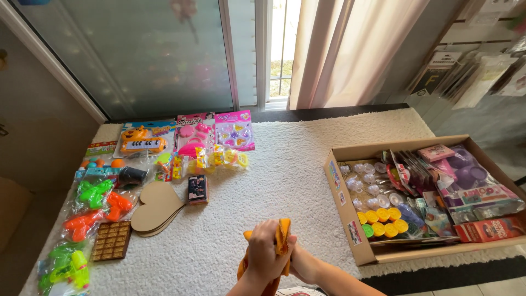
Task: Sorting and packing various small toy packages into a cardboard box and an orange pouch
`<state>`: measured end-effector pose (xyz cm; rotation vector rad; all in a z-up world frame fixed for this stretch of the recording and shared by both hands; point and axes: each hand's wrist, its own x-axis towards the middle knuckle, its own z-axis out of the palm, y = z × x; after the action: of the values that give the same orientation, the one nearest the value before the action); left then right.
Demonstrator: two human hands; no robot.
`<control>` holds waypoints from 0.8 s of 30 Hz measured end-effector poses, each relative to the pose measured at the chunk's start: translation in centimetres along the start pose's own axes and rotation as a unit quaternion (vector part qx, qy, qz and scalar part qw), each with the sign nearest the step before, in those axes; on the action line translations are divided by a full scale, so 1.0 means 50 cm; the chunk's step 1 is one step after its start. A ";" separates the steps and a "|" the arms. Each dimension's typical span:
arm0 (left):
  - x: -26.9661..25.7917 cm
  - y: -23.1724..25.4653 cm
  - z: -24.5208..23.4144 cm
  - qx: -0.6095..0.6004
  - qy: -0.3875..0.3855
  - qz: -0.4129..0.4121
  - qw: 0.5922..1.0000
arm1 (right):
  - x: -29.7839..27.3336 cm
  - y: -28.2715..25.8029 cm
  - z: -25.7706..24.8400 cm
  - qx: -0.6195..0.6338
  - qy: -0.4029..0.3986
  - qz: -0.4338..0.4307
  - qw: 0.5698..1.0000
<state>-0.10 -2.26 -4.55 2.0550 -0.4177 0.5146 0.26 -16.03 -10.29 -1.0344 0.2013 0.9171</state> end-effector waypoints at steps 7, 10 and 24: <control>-0.013 -0.016 -0.019 -0.106 0.031 -0.069 0.991 | -0.059 -0.050 0.062 -0.146 -0.088 0.026 0.985; -0.023 -0.052 -0.006 -0.120 0.018 -0.167 0.978 | -0.051 -0.039 0.044 -0.175 -0.116 0.048 0.977; -0.062 -0.067 0.051 -0.217 0.121 -0.210 0.945 | -0.023 -0.046 0.036 -0.037 0.047 -0.075 0.995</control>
<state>-0.63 -2.51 -9.73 1.5672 0.0603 0.3669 0.78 -15.66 -7.21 -1.1464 0.1662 0.7447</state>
